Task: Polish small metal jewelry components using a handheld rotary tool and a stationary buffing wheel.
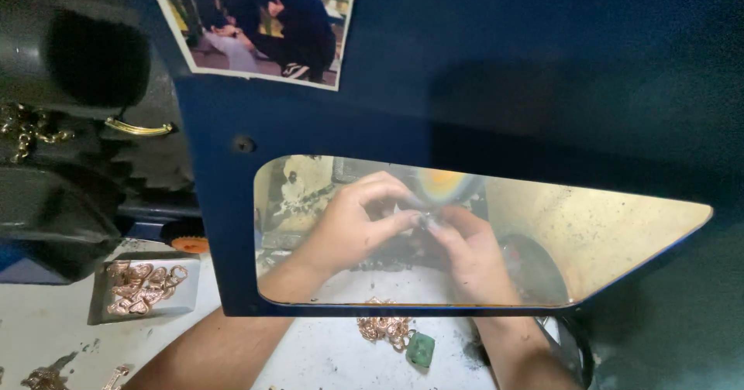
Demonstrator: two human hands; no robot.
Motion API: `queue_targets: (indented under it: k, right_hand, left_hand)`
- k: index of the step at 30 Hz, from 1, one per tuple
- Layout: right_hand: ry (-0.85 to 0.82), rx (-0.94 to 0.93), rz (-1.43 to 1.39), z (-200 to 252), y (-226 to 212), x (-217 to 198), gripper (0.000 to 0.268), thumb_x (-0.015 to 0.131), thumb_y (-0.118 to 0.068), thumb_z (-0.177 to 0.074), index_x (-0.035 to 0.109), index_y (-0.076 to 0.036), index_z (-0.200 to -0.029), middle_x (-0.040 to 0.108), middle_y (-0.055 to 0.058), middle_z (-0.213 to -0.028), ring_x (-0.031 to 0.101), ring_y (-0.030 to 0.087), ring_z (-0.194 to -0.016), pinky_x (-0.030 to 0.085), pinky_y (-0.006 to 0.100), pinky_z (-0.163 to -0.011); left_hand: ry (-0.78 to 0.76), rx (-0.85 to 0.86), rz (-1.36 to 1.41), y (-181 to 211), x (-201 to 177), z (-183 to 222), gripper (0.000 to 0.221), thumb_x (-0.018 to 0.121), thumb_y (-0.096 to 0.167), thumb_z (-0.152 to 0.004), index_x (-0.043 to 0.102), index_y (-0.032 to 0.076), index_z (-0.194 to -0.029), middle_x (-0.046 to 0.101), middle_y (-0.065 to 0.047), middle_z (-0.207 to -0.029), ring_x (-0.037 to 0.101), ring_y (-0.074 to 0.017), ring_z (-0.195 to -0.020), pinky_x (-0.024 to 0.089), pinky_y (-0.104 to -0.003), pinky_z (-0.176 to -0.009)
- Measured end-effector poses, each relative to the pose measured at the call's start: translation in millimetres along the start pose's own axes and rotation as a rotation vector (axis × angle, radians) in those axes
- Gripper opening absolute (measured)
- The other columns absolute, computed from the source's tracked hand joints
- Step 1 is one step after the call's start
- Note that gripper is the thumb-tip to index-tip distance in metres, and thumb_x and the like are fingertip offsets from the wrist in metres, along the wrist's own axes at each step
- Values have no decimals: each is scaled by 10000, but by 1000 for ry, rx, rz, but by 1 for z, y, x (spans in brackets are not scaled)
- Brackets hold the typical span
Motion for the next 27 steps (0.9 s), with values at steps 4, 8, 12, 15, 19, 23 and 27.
queue_targets:
  k: [4, 8, 12, 15, 19, 23, 27]
  right_hand:
    - [88, 132, -375, -5, 32, 4, 160, 643, -186, -960, 611, -32, -932, 664, 144, -814, 645, 283, -713, 541, 390, -633]
    - [157, 161, -520, -2, 34, 3, 157, 584, -129, -986, 521, -86, -849, 564, 91, -740, 641, 274, -694, 492, 334, -597]
    - [131, 158, -594, -6, 42, 4, 166, 623, -140, -996, 536, -116, -858, 578, 37, -756, 650, 238, -722, 474, 308, -601]
    - [88, 150, -637, -9, 41, 10, 180, 622, -125, -1004, 533, -135, -847, 588, 13, -765, 647, 225, -759, 460, 294, -633]
    - [38, 108, -691, -10, 38, 17, 207, 592, -123, -1019, 537, -160, -823, 612, -15, -787, 643, 192, -801, 456, 285, -677]
    - [49, -94, -686, 4, 10, 16, 204, 658, -85, -965, 537, -141, -810, 666, 64, -809, 680, 235, -868, 519, 342, -769]
    - [68, -85, -727, -7, 31, 14, 165, 633, -91, -980, 552, -119, -839, 713, 116, -868, 714, 265, -908, 556, 354, -804]
  left_hand:
    - [54, -49, 11, -6, 1, 5, 179, 825, 213, -864, 789, 117, -1010, 755, -35, -901, 693, -148, -809, 577, -322, -742]
    - [131, -16, -6, 11, -2, 6, 126, 805, 201, -876, 800, 125, -977, 784, -43, -863, 741, -197, -785, 591, -308, -716]
    - [185, -19, -26, 3, -4, 4, 108, 796, 200, -878, 794, 129, -959, 783, -38, -853, 756, -204, -802, 596, -305, -709]
    - [195, -17, -41, 7, -7, 3, 98, 791, 192, -878, 791, 127, -952, 785, -38, -854, 759, -206, -802, 597, -303, -717]
    - [183, 33, -31, 5, -8, 3, 90, 772, 165, -888, 778, 105, -954, 778, -62, -860, 751, -235, -797, 588, -323, -722]
    - [114, 71, 0, 27, -7, 8, 51, 765, 118, -886, 781, 117, -934, 780, -46, -856, 739, -213, -762, 587, -331, -725]
    - [115, 72, -23, 28, -8, 9, 35, 761, 107, -883, 766, 99, -917, 770, -55, -833, 740, -221, -726, 590, -348, -693]
Point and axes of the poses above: each hand's wrist, its own z-axis away from the middle knuckle, its own x-axis out of the palm, y = z × x, the point moved 10 cm from there along -z, towards the middle knuckle
